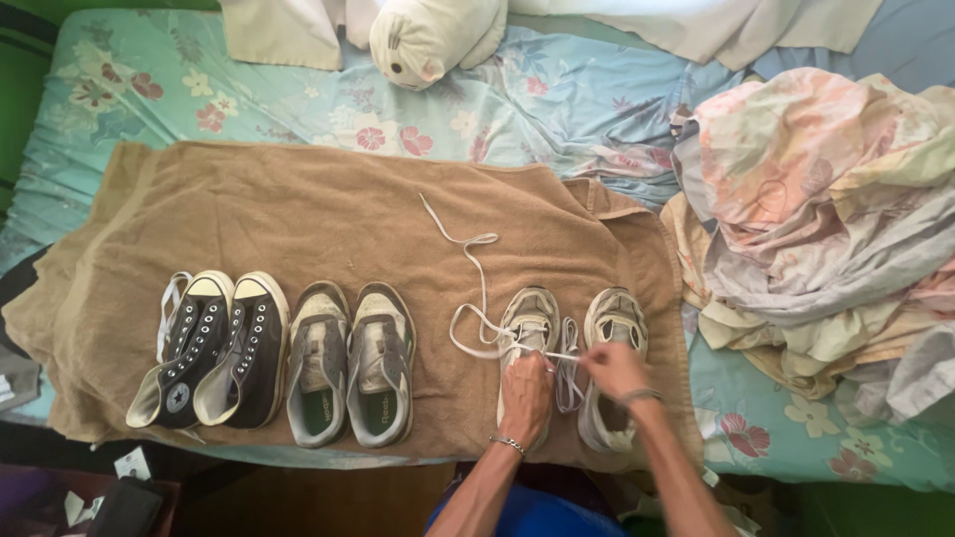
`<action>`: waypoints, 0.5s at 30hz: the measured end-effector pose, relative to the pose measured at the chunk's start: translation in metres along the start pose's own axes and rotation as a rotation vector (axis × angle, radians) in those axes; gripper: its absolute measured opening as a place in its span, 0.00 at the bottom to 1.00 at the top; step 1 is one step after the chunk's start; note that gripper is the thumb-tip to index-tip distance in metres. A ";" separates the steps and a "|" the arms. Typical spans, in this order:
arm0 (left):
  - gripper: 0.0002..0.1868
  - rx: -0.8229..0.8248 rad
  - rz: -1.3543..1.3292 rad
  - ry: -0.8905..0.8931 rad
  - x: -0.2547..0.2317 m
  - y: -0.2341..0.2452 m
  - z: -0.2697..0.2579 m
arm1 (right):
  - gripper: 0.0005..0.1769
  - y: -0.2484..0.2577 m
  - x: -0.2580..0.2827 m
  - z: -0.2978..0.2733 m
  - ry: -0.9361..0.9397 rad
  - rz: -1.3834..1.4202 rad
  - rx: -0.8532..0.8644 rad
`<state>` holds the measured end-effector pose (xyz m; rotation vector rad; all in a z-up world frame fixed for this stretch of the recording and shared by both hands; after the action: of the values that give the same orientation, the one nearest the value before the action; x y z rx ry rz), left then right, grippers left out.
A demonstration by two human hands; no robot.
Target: The person removes the laces from a pair of white sneakers and then re-laces them by threading the laces through the eyelets and tying a knot. The shoes are placed on a brown towel on a bed.
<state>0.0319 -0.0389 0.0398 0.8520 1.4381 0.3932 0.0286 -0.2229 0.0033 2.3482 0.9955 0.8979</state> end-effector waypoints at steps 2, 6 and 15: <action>0.05 0.012 -0.009 0.028 0.007 -0.002 0.001 | 0.11 0.019 -0.026 -0.018 0.022 0.172 0.040; 0.04 0.070 0.061 0.092 0.015 -0.009 0.003 | 0.16 0.098 -0.096 -0.083 0.091 0.281 -0.125; 0.05 0.107 0.045 0.085 0.013 -0.019 -0.002 | 0.20 0.177 -0.314 -0.196 -0.338 0.097 -0.134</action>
<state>0.0267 -0.0416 0.0179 0.9648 1.5309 0.3933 -0.1935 -0.5471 0.1224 2.3456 0.6701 0.5546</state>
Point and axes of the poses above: each hand's wrist, its own z-axis towards the middle knuckle, its own y-axis out of the back of the hand, x = y × z, the point moved 10 cm from there along z, towards the middle knuckle, and after that the axes turned 9 degrees about x, right-handed, at the moved point
